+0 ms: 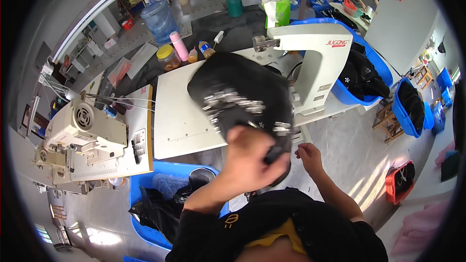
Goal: The person uses a sewing machine to stitch black fabric bags with white floral patterns. They repeatedly pick up bags from a blue bin, position them under the sewing machine's presser foot, and sew along the edges. The person handles the bags one at a time, adjusting their orientation as needed to complete the stitching.
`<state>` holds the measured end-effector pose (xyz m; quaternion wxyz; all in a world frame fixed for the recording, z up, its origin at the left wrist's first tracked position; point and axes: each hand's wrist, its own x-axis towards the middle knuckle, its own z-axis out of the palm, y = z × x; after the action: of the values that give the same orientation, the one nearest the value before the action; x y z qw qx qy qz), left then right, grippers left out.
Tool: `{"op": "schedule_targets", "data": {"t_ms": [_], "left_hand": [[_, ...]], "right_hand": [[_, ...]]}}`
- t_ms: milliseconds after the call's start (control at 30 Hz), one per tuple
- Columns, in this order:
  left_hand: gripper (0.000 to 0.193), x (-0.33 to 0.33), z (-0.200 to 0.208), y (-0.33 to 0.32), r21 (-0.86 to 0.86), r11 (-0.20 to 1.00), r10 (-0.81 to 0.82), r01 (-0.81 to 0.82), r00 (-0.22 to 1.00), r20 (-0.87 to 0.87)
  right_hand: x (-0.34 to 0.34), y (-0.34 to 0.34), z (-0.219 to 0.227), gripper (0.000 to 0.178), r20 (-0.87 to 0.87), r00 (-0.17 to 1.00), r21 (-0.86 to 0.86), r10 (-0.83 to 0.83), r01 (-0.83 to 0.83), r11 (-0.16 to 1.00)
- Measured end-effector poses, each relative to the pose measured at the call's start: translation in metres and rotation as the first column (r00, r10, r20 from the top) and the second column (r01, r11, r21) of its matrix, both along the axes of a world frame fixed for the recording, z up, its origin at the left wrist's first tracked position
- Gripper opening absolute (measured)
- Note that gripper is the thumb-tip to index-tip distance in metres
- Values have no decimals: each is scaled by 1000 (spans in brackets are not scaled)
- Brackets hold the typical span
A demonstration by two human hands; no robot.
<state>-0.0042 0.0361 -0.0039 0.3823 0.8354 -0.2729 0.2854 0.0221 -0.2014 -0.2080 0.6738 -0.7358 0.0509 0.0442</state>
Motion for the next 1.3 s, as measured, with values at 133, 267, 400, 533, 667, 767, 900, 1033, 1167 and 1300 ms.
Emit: {"op": "schedule_targets", "data": {"t_ms": [133, 267, 400, 533, 667, 767, 900, 1033, 1167, 1300], "left_hand": [[24, 30, -33, -69, 279, 960, 1, -17, 998, 56], [46, 54, -66, -65, 199, 974, 58, -109, 968, 245], [67, 60, -65, -67, 2, 982, 184, -188, 963, 195], [100, 68, -81, -51, 15, 940, 340, -340, 940, -32], [100, 86, -120, -41, 69, 911, 412, -407, 905, -106], [95, 102, -139, -32, -45, 948, 315, -315, 949, 0], [87, 119, -171, -38, -65, 925, 379, -375, 923, 70], [94, 111, -176, -24, -231, 941, 261, -246, 965, 35], [78, 123, -210, 32, -293, 803, 528, -519, 848, -54], [72, 182, -242, 98, 254, 629, 751, -734, 491, -442]], "right_hand": [[-10, -20, 10, 15, -44, 997, 69, -58, 60, 996], [2, -40, 32, 24, 127, 987, 156, -102, 82, 984], [37, -4, 96, 46, 442, 897, 241, 17, -137, 961], [113, 40, 113, 66, 338, 928, 191, 157, -231, 954], [157, 56, 68, 72, 195, 980, 321, 35, -97, 942], [171, 69, 22, 69, 473, 878, 123, -71, 14, 992], [189, 62, -3, 63, 617, 786, -72, 42, 3, 997], [187, 64, -2, 59, 561, 818, -23, 125, -135, 991], [196, 50, -31, 54, 427, 902, 231, 55, -168, 958], [173, 60, 0, 51, 249, 968, 415, 31, -135, 900]]}}
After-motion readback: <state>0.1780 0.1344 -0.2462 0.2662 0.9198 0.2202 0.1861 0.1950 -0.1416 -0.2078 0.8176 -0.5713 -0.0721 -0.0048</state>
